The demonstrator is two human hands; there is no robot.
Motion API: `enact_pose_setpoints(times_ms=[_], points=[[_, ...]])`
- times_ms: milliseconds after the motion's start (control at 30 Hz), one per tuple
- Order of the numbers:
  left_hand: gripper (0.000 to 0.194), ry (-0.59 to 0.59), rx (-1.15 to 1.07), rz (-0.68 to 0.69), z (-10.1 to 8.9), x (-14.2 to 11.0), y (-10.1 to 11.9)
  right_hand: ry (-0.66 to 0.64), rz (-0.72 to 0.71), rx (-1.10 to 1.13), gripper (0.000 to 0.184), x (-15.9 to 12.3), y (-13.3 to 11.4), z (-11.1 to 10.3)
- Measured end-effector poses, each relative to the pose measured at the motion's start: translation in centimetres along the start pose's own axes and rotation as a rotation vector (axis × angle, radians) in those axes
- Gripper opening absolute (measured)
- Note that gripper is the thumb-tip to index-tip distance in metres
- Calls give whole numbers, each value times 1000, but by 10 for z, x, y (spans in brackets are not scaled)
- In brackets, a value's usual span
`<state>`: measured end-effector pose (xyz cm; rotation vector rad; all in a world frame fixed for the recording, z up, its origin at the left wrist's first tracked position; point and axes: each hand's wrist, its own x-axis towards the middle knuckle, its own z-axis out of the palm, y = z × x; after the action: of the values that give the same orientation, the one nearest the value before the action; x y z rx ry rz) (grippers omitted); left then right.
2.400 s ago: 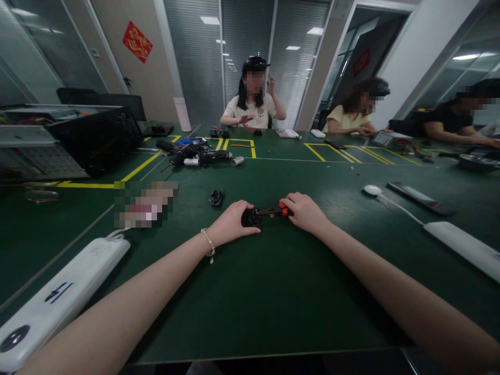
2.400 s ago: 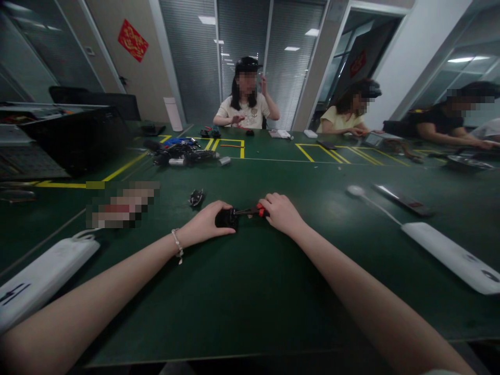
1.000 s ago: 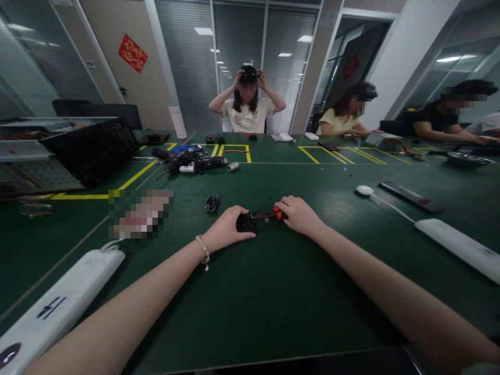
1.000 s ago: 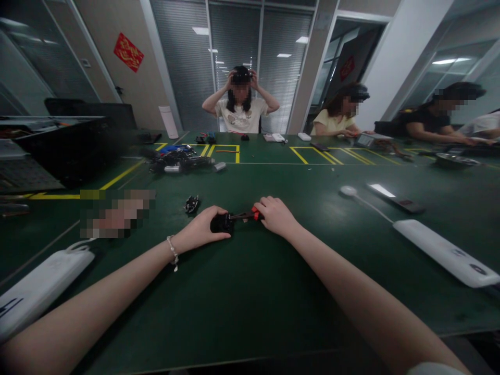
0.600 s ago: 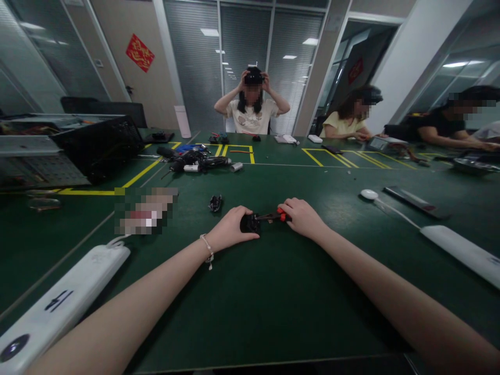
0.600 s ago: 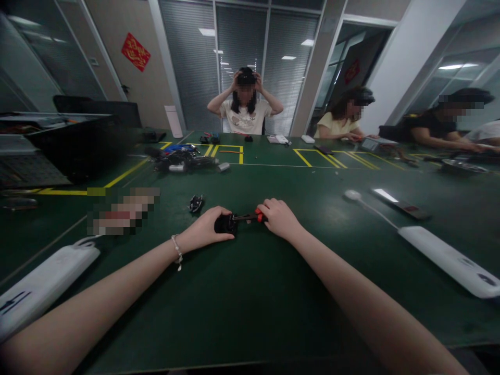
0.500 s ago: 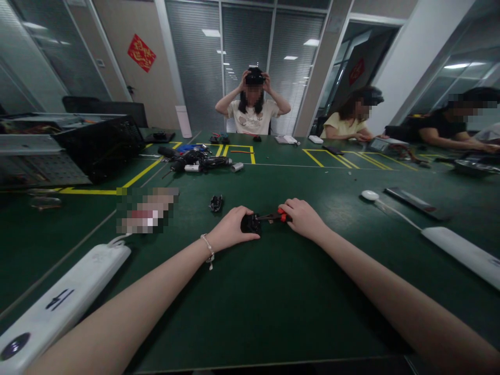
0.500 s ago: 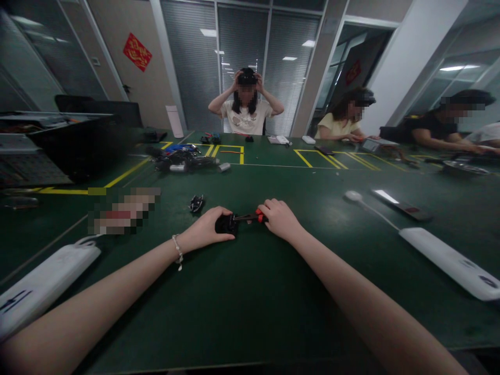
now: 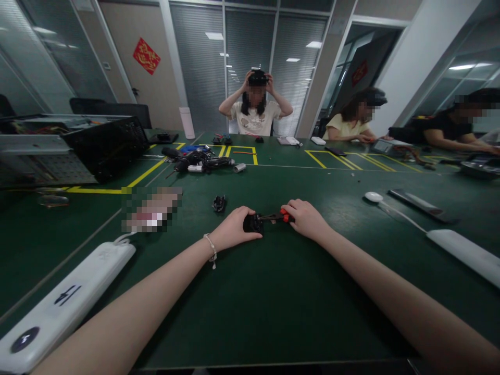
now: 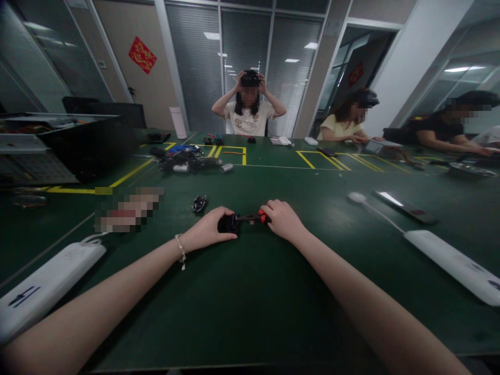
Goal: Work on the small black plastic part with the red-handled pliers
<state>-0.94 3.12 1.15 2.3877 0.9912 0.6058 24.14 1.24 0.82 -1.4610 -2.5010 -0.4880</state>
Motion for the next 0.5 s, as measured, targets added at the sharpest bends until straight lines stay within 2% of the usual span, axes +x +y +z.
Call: enact_pose_setpoints(times_ms=[233,500], points=[[56,5,13,48,1,-1,-1,4,-25,7,39,1,2,0],[56,-3,6,25,0,-1,0,8,-10,12,37,1,0,0]])
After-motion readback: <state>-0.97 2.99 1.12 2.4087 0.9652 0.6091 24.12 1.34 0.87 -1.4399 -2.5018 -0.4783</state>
